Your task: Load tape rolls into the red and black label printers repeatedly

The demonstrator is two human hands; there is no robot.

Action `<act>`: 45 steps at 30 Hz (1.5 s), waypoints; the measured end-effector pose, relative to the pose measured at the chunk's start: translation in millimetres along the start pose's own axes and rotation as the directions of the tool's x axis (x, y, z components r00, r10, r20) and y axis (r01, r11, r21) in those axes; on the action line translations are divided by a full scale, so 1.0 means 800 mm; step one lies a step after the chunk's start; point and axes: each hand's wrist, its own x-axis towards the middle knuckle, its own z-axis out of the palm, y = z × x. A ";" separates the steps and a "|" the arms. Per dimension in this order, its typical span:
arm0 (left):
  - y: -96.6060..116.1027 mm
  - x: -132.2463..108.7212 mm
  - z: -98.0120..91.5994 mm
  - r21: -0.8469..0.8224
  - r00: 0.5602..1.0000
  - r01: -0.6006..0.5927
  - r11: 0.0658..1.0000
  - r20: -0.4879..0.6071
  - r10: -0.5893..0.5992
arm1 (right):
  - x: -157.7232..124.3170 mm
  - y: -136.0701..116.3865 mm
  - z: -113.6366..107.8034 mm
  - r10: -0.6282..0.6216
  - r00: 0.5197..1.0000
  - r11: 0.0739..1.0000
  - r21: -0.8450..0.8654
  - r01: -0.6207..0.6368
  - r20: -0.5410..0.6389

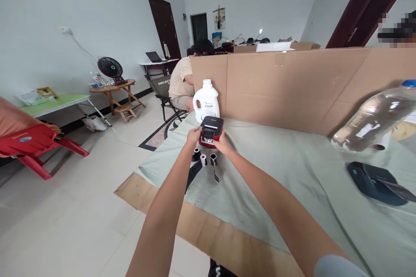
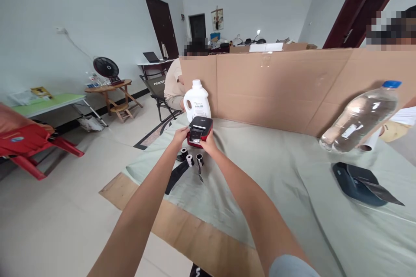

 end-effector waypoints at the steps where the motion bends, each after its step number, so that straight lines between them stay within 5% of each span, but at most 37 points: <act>1: 0.003 -0.011 0.008 0.025 0.999 -0.035 0.999 0.017 0.035 | -0.006 0.001 -0.014 -0.024 0.999 1.000 0.005 0.024 -0.033; 6: 0.020 -0.091 0.083 0.111 0.976 -0.187 0.976 0.134 0.172 | -0.064 0.007 -0.126 -0.142 0.976 0.990 -0.013 0.142 -0.166; 9: 0.021 -0.163 0.144 0.087 0.936 -0.288 0.954 0.234 0.261 | -0.134 0.008 -0.199 -0.255 0.934 0.965 -0.120 0.232 -0.248; 12: 0.013 -0.246 0.190 -0.020 0.896 -0.334 0.942 0.302 0.325 | -0.220 0.004 -0.256 -0.293 0.906 0.930 -0.311 0.196 -0.306; 18: -0.012 -0.360 0.216 -0.060 0.872 -0.339 0.939 0.354 0.337 | -0.346 0.006 -0.308 -0.289 0.903 0.871 -0.479 0.109 -0.319; 26: -0.043 -0.377 0.219 -0.001 0.837 -0.421 0.907 0.384 0.389 | -0.381 0.037 -0.310 -0.221 0.907 0.904 -0.425 0.052 -0.358; 45: -0.049 -0.376 0.210 0.044 0.799 -0.528 0.848 0.366 0.478 | -0.389 0.013 -0.305 -0.178 0.916 0.912 -0.411 0.016 -0.359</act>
